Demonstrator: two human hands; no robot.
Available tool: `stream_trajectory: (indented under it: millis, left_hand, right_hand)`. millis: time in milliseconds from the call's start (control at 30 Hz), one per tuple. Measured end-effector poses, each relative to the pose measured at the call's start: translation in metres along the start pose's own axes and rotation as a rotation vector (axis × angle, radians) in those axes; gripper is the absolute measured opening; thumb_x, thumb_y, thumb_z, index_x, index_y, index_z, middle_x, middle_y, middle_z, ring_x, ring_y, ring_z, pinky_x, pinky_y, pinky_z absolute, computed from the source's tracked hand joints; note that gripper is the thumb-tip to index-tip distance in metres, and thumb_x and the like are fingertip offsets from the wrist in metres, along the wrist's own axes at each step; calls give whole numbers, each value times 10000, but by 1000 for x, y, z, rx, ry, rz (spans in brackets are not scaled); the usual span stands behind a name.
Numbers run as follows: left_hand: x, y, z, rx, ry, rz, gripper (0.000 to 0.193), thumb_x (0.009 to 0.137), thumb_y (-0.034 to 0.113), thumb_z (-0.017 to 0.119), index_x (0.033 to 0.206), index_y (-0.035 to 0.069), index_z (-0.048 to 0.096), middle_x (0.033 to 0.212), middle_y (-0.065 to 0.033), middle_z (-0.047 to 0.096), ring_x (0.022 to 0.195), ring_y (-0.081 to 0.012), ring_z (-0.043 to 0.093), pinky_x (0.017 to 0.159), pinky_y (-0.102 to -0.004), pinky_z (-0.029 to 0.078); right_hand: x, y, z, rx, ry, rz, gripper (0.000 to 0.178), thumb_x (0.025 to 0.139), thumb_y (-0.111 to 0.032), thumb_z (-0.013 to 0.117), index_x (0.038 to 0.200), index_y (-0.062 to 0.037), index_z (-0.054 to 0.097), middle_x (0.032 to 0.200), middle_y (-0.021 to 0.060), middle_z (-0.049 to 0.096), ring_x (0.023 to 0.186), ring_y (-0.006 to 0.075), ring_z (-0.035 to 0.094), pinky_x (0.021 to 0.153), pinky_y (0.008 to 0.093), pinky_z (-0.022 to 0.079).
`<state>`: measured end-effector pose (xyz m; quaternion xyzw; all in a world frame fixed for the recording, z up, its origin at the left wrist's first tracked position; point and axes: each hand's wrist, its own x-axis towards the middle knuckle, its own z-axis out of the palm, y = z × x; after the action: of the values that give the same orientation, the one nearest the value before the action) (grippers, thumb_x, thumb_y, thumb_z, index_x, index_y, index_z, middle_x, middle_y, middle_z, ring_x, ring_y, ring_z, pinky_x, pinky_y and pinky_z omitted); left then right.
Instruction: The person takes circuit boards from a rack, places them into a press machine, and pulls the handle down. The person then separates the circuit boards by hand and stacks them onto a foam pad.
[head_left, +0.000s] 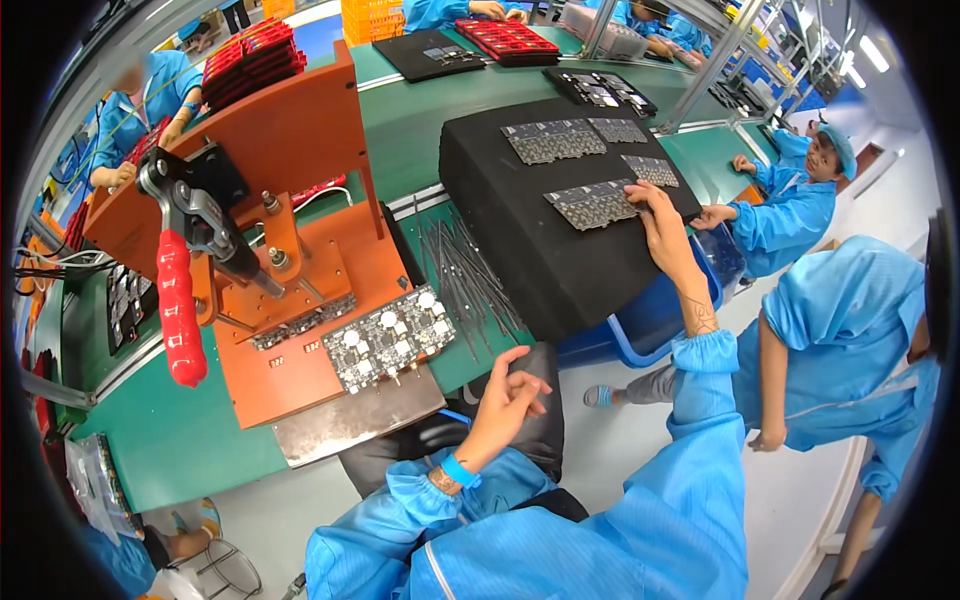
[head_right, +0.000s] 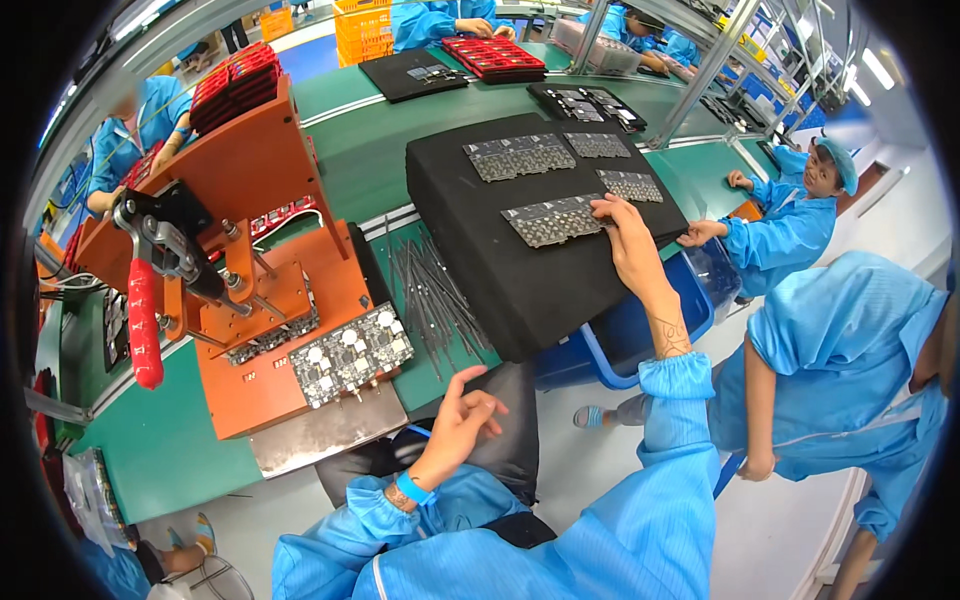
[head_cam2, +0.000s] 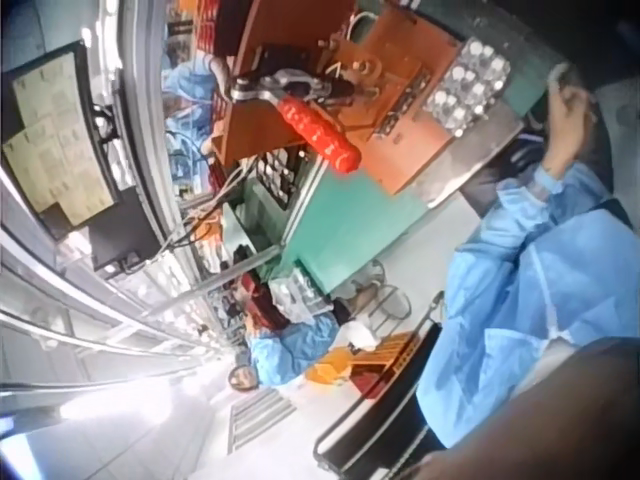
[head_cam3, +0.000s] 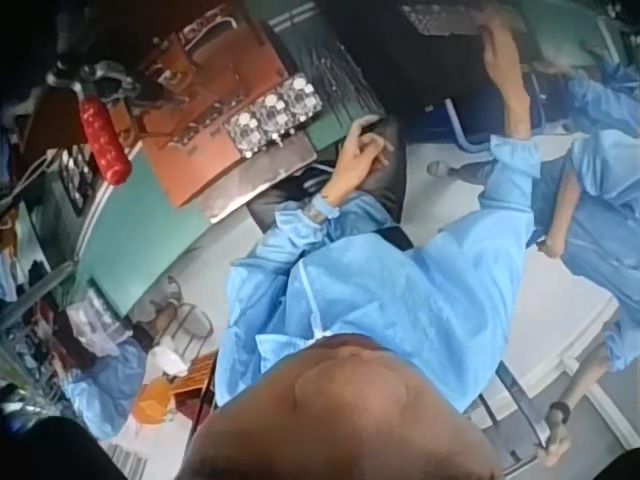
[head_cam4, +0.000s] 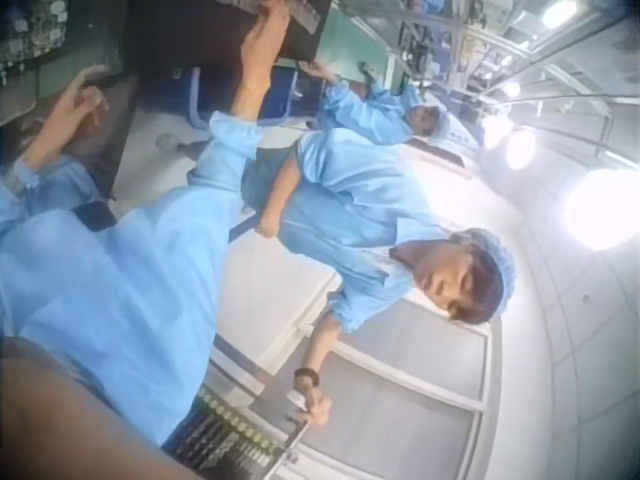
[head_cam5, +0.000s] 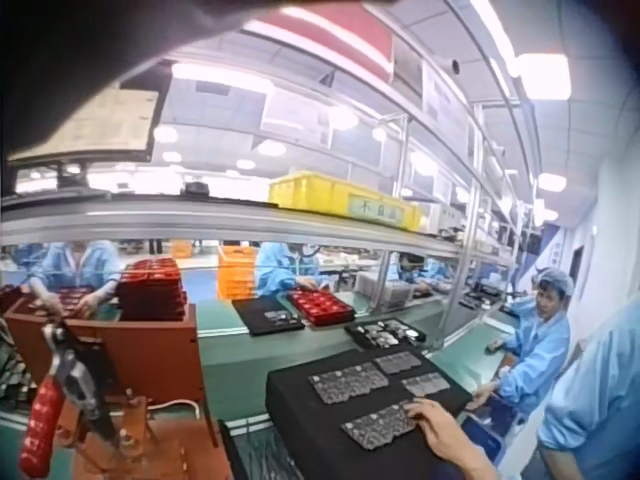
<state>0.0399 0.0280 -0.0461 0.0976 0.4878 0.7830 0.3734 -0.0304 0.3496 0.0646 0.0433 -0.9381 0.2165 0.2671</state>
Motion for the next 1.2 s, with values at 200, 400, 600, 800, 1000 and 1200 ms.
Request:
stream_trajectory:
  millis: [200, 400, 600, 800, 1000, 1200]
  left_hand:
    - [23, 28, 10, 189, -41, 286, 330, 934, 53, 530, 1254, 62, 448, 1044, -61, 597, 897, -104, 566, 779, -239, 460]
    - [50, 69, 40, 896, 76, 702, 629, 836, 130, 632, 1403, 62, 369, 1512, -257, 179, 1372, -433, 225, 1121, -474, 214]
    - [66, 54, 49, 1027, 257, 789, 620, 839, 126, 650, 1400, 77, 392, 1539, -287, 66, 1392, -473, 161, 1121, -502, 193]
    - [61, 65, 51, 849, 204, 844, 495, 825, 89, 651, 1294, 77, 495, 1547, -272, 92, 1411, -431, 183, 1126, -464, 201]
    - [70, 53, 61, 821, 161, 822, 544, 855, 206, 644, 1343, 76, 442, 1544, -277, 87, 1367, -472, 247, 1083, -599, 193]
    - [62, 56, 51, 1255, 33, 718, 612, 807, 202, 653, 1365, 93, 427, 1514, -158, 266, 1401, -398, 221, 1064, -638, 206]
  right_hand:
    - [0, 7, -23, -34, -336, 33, 501, 831, 35, 534, 1319, -53, 461, 1462, 150, 359, 1374, 331, 306, 1148, 391, 220]
    - [-48, 55, -32, -403, -53, 417, 435, 900, -338, 614, 1186, -10, 612, 1273, 195, 528, 1219, 364, 437, 1053, 414, 330]
    - [-42, 20, -29, -161, 216, 463, 371, 886, -335, 648, 1086, -24, 674, 1198, 149, 579, 1195, 293, 467, 1018, 381, 359]
    - [-57, -38, -25, 1385, 356, 659, 391, 936, -257, 578, 1231, -4, 544, 1199, 89, 626, 1080, 195, 604, 937, 376, 471]
    - [-62, -91, 4, 1435, 472, 765, 448, 900, -72, 564, 1318, -87, 406, 1255, 75, 541, 1104, 249, 573, 895, 479, 493]
    - [-41, -5, -34, 1484, 580, 591, 324, 919, -60, 533, 1241, -35, 512, 1214, 91, 602, 1132, 238, 581, 1005, 385, 453]
